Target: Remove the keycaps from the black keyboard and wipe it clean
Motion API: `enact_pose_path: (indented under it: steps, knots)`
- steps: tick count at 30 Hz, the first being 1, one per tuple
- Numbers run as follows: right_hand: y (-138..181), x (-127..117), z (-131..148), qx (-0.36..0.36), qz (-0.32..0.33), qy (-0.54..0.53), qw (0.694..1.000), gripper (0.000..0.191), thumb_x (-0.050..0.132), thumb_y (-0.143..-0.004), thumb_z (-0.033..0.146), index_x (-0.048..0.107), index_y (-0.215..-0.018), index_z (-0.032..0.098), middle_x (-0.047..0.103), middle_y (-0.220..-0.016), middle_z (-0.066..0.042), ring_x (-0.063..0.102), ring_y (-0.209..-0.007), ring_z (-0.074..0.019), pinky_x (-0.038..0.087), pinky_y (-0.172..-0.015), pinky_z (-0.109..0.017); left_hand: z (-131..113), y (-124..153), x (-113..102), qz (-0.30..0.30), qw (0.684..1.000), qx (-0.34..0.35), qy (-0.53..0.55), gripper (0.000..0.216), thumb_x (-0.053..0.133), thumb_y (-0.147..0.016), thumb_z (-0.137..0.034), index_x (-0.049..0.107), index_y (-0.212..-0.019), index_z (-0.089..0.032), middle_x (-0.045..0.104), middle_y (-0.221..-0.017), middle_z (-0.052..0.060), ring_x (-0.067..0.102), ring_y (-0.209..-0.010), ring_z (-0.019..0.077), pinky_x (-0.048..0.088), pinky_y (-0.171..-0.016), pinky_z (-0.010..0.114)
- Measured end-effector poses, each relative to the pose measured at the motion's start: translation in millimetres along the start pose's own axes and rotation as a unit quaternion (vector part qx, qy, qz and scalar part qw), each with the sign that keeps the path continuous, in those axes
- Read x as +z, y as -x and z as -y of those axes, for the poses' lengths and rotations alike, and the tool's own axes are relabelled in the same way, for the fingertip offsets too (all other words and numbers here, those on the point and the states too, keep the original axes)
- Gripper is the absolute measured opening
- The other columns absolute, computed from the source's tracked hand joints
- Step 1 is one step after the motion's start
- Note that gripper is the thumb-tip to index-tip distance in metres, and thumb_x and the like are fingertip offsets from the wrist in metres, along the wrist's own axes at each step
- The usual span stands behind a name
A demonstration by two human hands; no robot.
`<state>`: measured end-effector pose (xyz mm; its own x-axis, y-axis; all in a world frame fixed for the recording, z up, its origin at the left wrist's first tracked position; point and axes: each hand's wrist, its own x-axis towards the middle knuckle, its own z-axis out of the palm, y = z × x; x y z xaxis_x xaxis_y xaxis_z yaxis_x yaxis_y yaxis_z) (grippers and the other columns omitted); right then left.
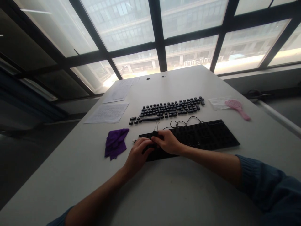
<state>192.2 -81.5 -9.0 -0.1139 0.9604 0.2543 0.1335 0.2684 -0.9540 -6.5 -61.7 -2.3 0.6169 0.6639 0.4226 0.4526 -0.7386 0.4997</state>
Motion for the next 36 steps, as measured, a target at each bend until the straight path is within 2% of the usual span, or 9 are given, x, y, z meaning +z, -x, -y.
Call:
enact_pose_path:
  steps: [2, 5, 9, 12, 16, 20, 23, 29, 36]
  knots:
    - [-1, 0, -1, 0.003, -0.007, 0.001, 1.000, 0.027, 0.059, -0.090, 0.031, 0.060, -0.069, 0.015, 0.058, -0.057, 0.002, 0.053, -0.054, -0.0110, 0.037, -0.050, -0.020, 0, -1, 0, 0.006, 1.000, 0.025, -0.011, 0.013, 0.063, -0.092, -0.022, 0.064, -0.104, -0.024, 0.064, -0.104, 0.005, 0.059, -0.099, 0.0211, 0.049, -0.088, 0.036]
    - [-2, 0, -3, 0.009, -0.024, 0.000, 1.000, 0.026, 0.059, -0.090, 0.031, 0.060, -0.069, 0.015, 0.060, -0.058, 0.001, 0.055, -0.055, -0.0117, 0.038, -0.051, -0.020, -4, -2, -1, -0.017, 1.000, 0.016, 0.003, 0.009, 0.064, -0.091, -0.023, 0.065, -0.100, -0.022, 0.061, -0.105, 0.006, 0.059, -0.100, 0.0217, 0.049, -0.090, 0.037]
    - [-3, 0, -4, 0.016, -0.042, -0.020, 0.999, 0.025, 0.059, -0.090, 0.029, 0.060, -0.069, 0.015, 0.060, -0.056, 0.001, 0.056, -0.053, -0.0120, 0.040, -0.051, -0.021, -2, -8, -9, -0.052, 0.998, -0.019, 0.019, 0.007, 0.064, -0.091, -0.025, 0.064, -0.097, -0.021, 0.062, -0.100, 0.005, 0.060, -0.094, 0.0198, 0.050, -0.080, 0.032]
    - [-3, 1, -3, 0.019, -0.037, -0.029, 0.999, 0.025, 0.059, -0.090, 0.028, 0.059, -0.068, 0.015, 0.059, -0.054, 0.001, 0.055, -0.051, -0.0118, 0.039, -0.050, -0.021, 17, -30, -23, -0.085, 0.995, -0.039, -0.017, 0.010, 0.065, -0.089, -0.029, 0.065, -0.096, -0.021, 0.065, -0.095, 0.004, 0.060, -0.086, 0.0183, 0.048, -0.073, 0.030]
    - [-3, 0, -1, 0.023, -0.029, -0.033, 0.999, 0.025, 0.059, -0.090, 0.028, 0.059, -0.068, 0.016, 0.060, -0.055, 0.001, 0.055, -0.050, -0.0121, 0.039, -0.050, -0.021, 66, -79, -34, -0.133, 0.985, -0.090, -0.066, 0.019, 0.069, -0.084, -0.029, 0.068, -0.101, -0.021, 0.070, -0.091, 0.003, 0.061, -0.079, 0.0178, 0.047, -0.072, 0.029]
    - [-2, -1, 1, 0.025, -0.026, -0.029, 0.999, 0.025, 0.059, -0.090, 0.028, 0.059, -0.068, 0.016, 0.059, -0.055, 0.001, 0.055, -0.051, -0.0123, 0.039, -0.050, -0.021, 108, -116, -31, -0.123, 0.982, -0.119, -0.083, 0.015, 0.069, -0.080, -0.029, 0.072, -0.091, -0.018, 0.073, -0.090, 0.004, 0.060, -0.075, 0.0179, 0.048, -0.075, 0.030]
    - [-3, -1, 0, 0.025, -0.024, -0.032, 0.999, 0.024, 0.059, -0.090, 0.028, 0.059, -0.069, 0.016, 0.059, -0.056, 0.001, 0.055, -0.052, -0.0124, 0.039, -0.050, -0.021, 124, -126, -27, -0.100, 0.980, -0.147, -0.089, 0.017, 0.071, -0.077, -0.029, 0.075, -0.089, -0.018, 0.073, -0.088, 0.004, 0.058, -0.072, 0.0175, 0.046, -0.070, 0.029]
    - [-3, -2, 1, 0.028, -0.016, -0.035, 0.999, 0.026, 0.058, -0.091, 0.030, 0.056, -0.068, 0.017, 0.057, -0.056, 0.002, 0.053, -0.052, -0.0122, 0.038, -0.049, -0.021, 129, -127, -29, -0.062, 0.979, -0.170, -0.090, 0.020, 0.071, -0.075, -0.029, 0.078, -0.091, -0.019, 0.075, -0.083, 0.003, 0.051, -0.061, 0.0147, 0.043, -0.064, 0.028]
    - [-2, -2, 2, 0.028, -0.013, -0.035, 0.999, 0.025, 0.058, -0.090, 0.030, 0.057, -0.069, 0.017, 0.057, -0.055, 0.001, 0.053, -0.052, -0.0127, 0.039, -0.050, -0.022, 134, -126, -20, -0.048, 0.976, -0.191, -0.089, 0.021, 0.071, -0.075, -0.030, 0.078, -0.091, -0.019, 0.076, -0.083, 0.004, 0.055, -0.061, 0.0149, 0.045, -0.065, 0.028]
